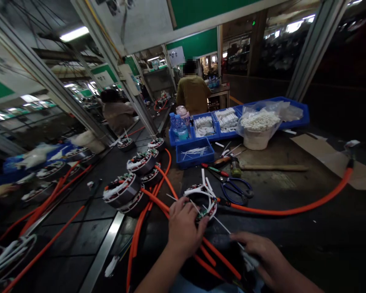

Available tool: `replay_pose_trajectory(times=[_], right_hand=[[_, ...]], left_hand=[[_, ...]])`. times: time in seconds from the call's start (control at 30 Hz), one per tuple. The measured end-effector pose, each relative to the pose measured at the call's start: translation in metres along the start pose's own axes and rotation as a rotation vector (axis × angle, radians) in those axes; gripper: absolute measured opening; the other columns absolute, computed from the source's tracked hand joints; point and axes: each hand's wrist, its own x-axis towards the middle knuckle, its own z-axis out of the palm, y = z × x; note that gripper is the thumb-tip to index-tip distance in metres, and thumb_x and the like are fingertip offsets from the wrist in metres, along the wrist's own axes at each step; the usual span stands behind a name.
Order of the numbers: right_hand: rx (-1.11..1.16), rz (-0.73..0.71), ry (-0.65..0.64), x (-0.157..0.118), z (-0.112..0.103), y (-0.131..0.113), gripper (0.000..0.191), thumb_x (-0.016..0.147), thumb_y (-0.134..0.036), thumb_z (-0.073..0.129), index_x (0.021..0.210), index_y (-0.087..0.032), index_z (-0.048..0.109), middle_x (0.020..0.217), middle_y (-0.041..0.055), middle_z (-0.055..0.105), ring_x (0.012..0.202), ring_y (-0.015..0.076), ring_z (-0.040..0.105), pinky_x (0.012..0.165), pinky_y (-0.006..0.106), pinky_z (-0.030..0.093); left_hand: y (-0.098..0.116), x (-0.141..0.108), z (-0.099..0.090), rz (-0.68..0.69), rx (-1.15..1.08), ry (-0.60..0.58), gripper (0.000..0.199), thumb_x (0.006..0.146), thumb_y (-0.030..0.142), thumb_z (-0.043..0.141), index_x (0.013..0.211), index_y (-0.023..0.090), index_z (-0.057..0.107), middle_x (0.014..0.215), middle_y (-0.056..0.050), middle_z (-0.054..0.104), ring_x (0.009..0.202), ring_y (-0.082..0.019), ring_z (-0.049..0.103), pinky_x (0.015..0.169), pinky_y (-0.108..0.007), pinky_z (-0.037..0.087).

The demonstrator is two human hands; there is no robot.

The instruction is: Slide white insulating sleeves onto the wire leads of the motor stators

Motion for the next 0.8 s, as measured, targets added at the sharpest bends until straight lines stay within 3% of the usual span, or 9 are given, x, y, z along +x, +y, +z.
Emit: replay_pose_trajectory(times=[0.07, 0.17, 0.27, 0.37, 0.47, 0.57, 0.7, 0.8], right_hand=[[0.007, 0.050, -0.002, 0.023, 0.009, 0.004, 0.034, 0.070, -0.003, 0.042, 0.096, -0.023, 0.052, 0.112, 0.0074, 0.062, 0.103, 0.0185, 0.058, 0.086, 0.028, 0.047], [0.063, 0.188, 0.034, 0.055, 0.021, 0.006, 0.025, 0.071, -0.007, 0.042, 0.088, -0.021, 0.055, 0.102, 0.0079, 0.065, 0.093, 0.0184, 0.061, 0.081, 0.028, 0.048], [0.151, 0.330, 0.111, 0.071, 0.028, 0.006, 0.015, 0.073, -0.013, 0.047, 0.083, -0.020, 0.055, 0.086, 0.0052, 0.065, 0.078, 0.0176, 0.062, 0.072, 0.027, 0.050], [0.286, 0.404, 0.188, 0.073, 0.031, 0.009, 0.010, 0.071, -0.019, 0.052, 0.081, -0.020, 0.055, 0.077, 0.0035, 0.064, 0.072, 0.0179, 0.062, 0.066, 0.026, 0.051], [0.417, 0.411, 0.203, 0.069, 0.032, 0.012, 0.011, 0.071, -0.024, 0.055, 0.081, -0.019, 0.055, 0.080, 0.0055, 0.065, 0.077, 0.0202, 0.063, 0.069, 0.028, 0.052], [0.411, 0.431, 0.198, 0.066, 0.032, 0.013, 0.011, 0.070, -0.023, 0.056, 0.081, -0.019, 0.057, 0.080, 0.0056, 0.065, 0.077, 0.0199, 0.063, 0.069, 0.027, 0.052], [0.338, 0.449, 0.233, 0.070, 0.032, 0.011, 0.012, 0.065, -0.021, 0.056, 0.077, -0.020, 0.058, 0.072, 0.0025, 0.062, 0.068, 0.0178, 0.061, 0.061, 0.024, 0.051], [0.328, 0.466, 0.258, 0.074, 0.034, 0.010, 0.009, 0.063, -0.021, 0.057, 0.072, -0.020, 0.055, 0.067, 0.0006, 0.060, 0.065, 0.0176, 0.059, 0.059, 0.025, 0.050]], left_hand=[[0.009, 0.006, 0.001, -0.042, 0.033, -0.026, 0.013, 0.076, 0.031, 0.059, 0.084, 0.023, 0.066, 0.089, -0.004, 0.066, 0.103, -0.029, 0.050, 0.088, -0.053, 0.035], [0.013, 0.009, 0.009, -0.060, -0.036, 0.054, 0.011, 0.078, 0.023, 0.057, 0.084, 0.023, 0.066, 0.087, -0.004, 0.066, 0.095, -0.025, 0.052, 0.081, -0.045, 0.039], [0.009, 0.007, 0.017, 0.088, -0.121, 0.113, 0.019, 0.079, 0.014, 0.054, 0.090, 0.025, 0.066, 0.083, -0.002, 0.066, 0.082, -0.017, 0.056, 0.071, -0.033, 0.042], [0.000, 0.011, 0.019, 0.285, -0.033, 0.108, 0.019, 0.080, 0.017, 0.054, 0.092, 0.027, 0.065, 0.079, 0.000, 0.065, 0.071, -0.013, 0.056, 0.062, -0.026, 0.040], [-0.007, 0.020, 0.014, 0.374, 0.177, 0.094, 0.011, 0.083, 0.027, 0.053, 0.083, 0.024, 0.064, 0.070, 0.001, 0.061, 0.066, -0.013, 0.053, 0.058, -0.027, 0.036], [-0.005, 0.025, 0.008, 0.452, 0.297, 0.051, 0.014, 0.085, 0.030, 0.051, 0.081, 0.021, 0.060, 0.070, 0.000, 0.058, 0.066, -0.013, 0.051, 0.059, -0.028, 0.035], [0.004, 0.022, 0.005, 0.589, 0.339, -0.042, 0.013, 0.087, 0.025, 0.046, 0.083, 0.017, 0.056, 0.071, -0.001, 0.057, 0.068, -0.014, 0.052, 0.058, -0.029, 0.036], [0.009, 0.018, 0.003, 0.588, 0.256, -0.101, 0.010, 0.084, 0.020, 0.048, 0.087, 0.017, 0.057, 0.072, -0.002, 0.059, 0.068, -0.015, 0.053, 0.058, -0.029, 0.038]])
